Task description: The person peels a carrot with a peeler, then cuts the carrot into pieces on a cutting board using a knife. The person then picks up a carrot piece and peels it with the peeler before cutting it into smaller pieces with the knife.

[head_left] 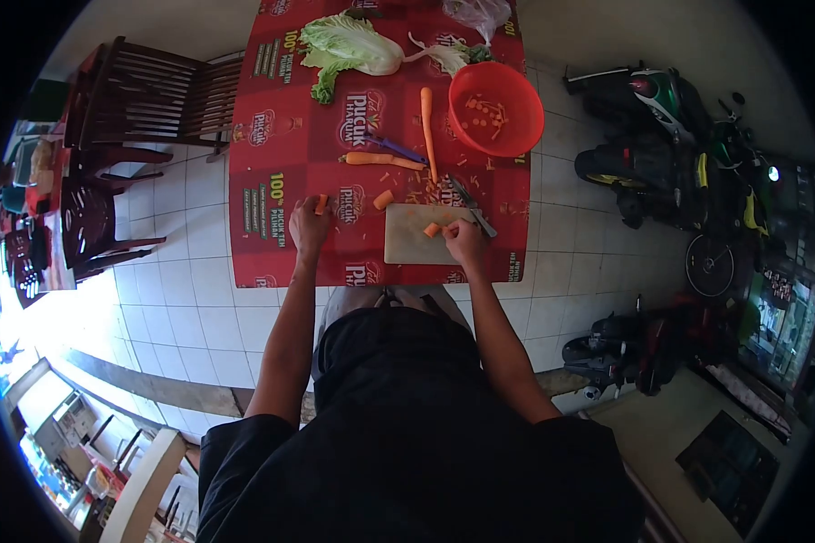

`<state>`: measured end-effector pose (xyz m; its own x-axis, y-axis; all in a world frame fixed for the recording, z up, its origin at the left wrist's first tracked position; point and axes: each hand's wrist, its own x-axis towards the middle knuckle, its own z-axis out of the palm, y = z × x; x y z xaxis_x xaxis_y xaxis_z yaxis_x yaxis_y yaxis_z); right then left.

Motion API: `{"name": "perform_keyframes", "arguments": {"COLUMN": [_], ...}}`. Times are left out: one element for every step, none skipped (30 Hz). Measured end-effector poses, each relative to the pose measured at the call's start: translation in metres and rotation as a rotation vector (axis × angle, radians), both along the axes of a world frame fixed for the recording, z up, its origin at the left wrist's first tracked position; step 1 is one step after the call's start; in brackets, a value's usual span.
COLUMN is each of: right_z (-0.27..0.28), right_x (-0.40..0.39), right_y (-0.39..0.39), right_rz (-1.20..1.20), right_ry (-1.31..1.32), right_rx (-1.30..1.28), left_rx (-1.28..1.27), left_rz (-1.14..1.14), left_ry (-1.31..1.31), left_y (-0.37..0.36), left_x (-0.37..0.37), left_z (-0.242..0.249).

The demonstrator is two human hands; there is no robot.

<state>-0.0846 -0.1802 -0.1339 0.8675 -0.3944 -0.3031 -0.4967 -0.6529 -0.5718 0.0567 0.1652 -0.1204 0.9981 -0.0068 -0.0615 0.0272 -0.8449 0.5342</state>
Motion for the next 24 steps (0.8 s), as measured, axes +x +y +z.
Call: {"name": "perform_keyframes", "arguments": {"right_z": [-0.008, -0.016, -0.017, -0.019, -0.021, -0.004, 0.01, 0.023, 0.033, 0.035, 0.037, 0.036, 0.035, 0.032, 0.031, 0.029, 0.026, 0.024, 0.024, 0.024, 0.027, 0.027, 0.028, 0.028], "right_x": [-0.003, -0.006, -0.008, -0.009, -0.01, -0.009, -0.011, -0.014, -0.016, -0.018, -0.019, -0.021, -0.023, -0.024, -0.025, -0.027, -0.028, -0.026, -0.025, -0.024, -0.022, -0.022, -0.022, -0.021], "right_y": [-0.004, -0.01, -0.014, -0.015, -0.018, -0.016, -0.015, -0.013, -0.011, -0.011, -0.01, -0.011, -0.014, -0.017, -0.019, -0.019, -0.019, -0.021, -0.024, -0.028, -0.03, -0.031, -0.032, -0.035], "right_rz": [-0.042, -0.05, -0.06, -0.072, -0.184, -0.296, -0.407, -0.433, -0.458, -0.483, -0.47, -0.457, -0.443, -0.434, -0.426, -0.419, -0.432, -0.444, -0.457, -0.454, -0.451, -0.447, -0.433, -0.419], "right_ry": [0.01, -0.001, -0.012, -0.025, 0.017, 0.062, 0.11, 0.106, 0.1, 0.089, 0.09, 0.093, 0.099, 0.088, 0.082, 0.078, 0.089, 0.098, 0.108, 0.116, 0.125, 0.135, 0.135, 0.131], "right_rx": [0.066, 0.089, 0.113, 0.136, 0.285, 0.434, 0.584, 0.612, 0.644, 0.677, 0.668, 0.658, 0.647, 0.646, 0.647, 0.649, 0.671, 0.692, 0.71, 0.74, 0.771, 0.804, 0.818, 0.831], "left_rx": [0.012, 0.026, 0.04, 0.024, 0.006, -0.013, -0.006, 0.004, 0.018, 0.052, 0.084, 0.114, 0.025, -0.063, -0.134, -0.206, -0.264, -0.323, -0.33, -0.337, -0.343, -0.323, -0.302, -0.281], "left_rz": [0.001, 0.001, 0.0, -0.017, -0.034, -0.048, -0.035, -0.022, -0.01, 0.024, 0.055, 0.087, 0.042, -0.002, -0.058, -0.112, -0.177, -0.242, -0.326, -0.41, -0.493, -0.524, -0.555, -0.589], "left_ry": [-0.001, -0.001, -0.001, -0.011, -0.02, -0.026, -0.027, -0.028, -0.032, -0.078, -0.126, -0.173, -0.165, -0.155, -0.119, -0.078, -0.017, 0.042, 0.118, 0.196, 0.275, 0.314, 0.349, 0.383], "left_y": [-0.001, -0.001, 0.001, 0.005, 0.008, 0.01, 0.01, 0.011, 0.014, 0.011, 0.004, -0.004, -0.009, -0.014, -0.02, -0.026, -0.036, -0.047, -0.061, -0.076, -0.091, -0.106, -0.122, -0.137], "left_x": [0.001, 0.003, 0.003, 0.005, 0.007, 0.006, 0.004, 0.003, 0.002, 0.0, -0.006, -0.01, -0.013, -0.017, -0.022, -0.028, -0.032, -0.034, -0.036, -0.038, -0.041, -0.044, -0.046, -0.049], "left_z": [0.005, 0.01, 0.009, 0.008, 0.007, 0.003, 0.001, -0.001, 0.0, 0.016, 0.032, 0.044, 0.043, 0.041, 0.036, 0.03, 0.023, 0.019, 0.021, 0.022, 0.026, 0.03, 0.035, 0.034]}}
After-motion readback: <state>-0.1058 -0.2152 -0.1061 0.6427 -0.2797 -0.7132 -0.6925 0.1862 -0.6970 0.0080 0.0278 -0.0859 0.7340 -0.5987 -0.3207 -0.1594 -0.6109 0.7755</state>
